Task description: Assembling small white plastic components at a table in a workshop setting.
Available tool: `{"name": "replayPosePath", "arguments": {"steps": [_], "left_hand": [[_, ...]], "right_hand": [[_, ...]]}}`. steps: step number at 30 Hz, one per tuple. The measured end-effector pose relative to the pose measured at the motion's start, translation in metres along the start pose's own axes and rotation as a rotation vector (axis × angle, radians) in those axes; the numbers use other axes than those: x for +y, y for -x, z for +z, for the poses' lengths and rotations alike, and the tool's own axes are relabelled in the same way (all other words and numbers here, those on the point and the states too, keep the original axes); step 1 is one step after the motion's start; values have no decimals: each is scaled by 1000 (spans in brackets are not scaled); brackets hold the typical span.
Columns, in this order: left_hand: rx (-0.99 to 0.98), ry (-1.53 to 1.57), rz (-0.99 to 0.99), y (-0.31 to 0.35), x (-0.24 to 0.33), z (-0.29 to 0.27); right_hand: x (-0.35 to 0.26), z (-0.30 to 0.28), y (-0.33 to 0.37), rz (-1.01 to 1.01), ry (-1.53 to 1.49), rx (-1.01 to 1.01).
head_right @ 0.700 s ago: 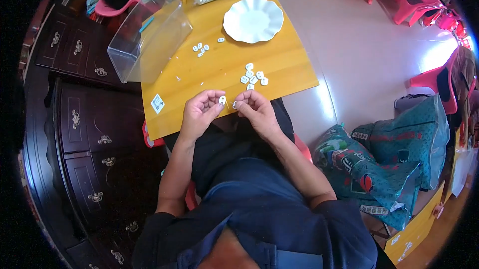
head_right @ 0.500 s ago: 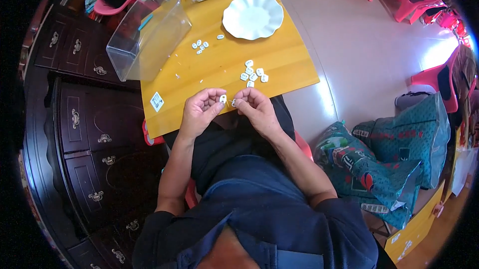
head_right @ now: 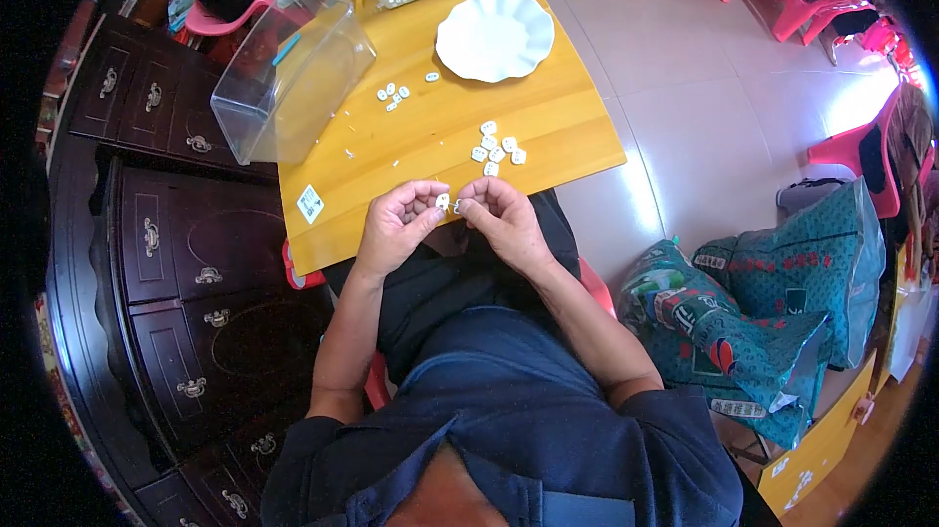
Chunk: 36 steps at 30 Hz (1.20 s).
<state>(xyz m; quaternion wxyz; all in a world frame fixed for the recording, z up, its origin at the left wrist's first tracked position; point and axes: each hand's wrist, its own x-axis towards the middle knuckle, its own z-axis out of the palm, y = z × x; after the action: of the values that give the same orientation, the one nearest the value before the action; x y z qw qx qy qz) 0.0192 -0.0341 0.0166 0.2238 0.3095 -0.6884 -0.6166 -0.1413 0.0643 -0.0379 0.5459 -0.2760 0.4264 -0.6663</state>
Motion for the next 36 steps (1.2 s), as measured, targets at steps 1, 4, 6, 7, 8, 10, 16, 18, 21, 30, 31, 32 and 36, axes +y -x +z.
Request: {"name": "replayPosePath", "arguments": {"steps": [1, 4, 6, 7, 8, 10, 16, 18, 21, 30, 31, 32, 36], "left_hand": [[-5, 6, -15, 0, 1, 0], [-3, 9, -6, 0, 0, 1], [-13, -8, -9, -1, -1, 4], [-21, -25, -13, -1, -1, 5], [-21, -24, -13, -1, -3, 6], [-1, -61, -6, -1, -5, 7], [-3, -172, 81, -3, -1, 8], [-22, -184, 81, -3, 4, 9], [-61, -236, 87, -3, 7, 7], [144, -860, 431, -2, 15, 26], [146, -870, 439, -2, 14, 26], [148, -879, 448, -2, 13, 27], [150, -837, 447, -2, 12, 26]], "right_hand": [[0, 0, 0, 0, 0, -1], [0, 0, 0, 3, -8, 0], [0, -1, 0, 1, 10, -2], [1, -1, 0, 1, 10, -3], [3, -1, 0, 4, 11, -2], [3, -1, 0, 7, 12, -4], [3, -3, 0, 90, -13, 13], [2, -6, -1, 198, -57, -1], [4, -7, 0, 243, -85, -9], [1, -2, 1, 242, -188, -8], [2, -3, 1, 243, -188, -7], [4, -5, 1, 255, -194, -1], [3, -7, 1, 303, -251, 20]]}}
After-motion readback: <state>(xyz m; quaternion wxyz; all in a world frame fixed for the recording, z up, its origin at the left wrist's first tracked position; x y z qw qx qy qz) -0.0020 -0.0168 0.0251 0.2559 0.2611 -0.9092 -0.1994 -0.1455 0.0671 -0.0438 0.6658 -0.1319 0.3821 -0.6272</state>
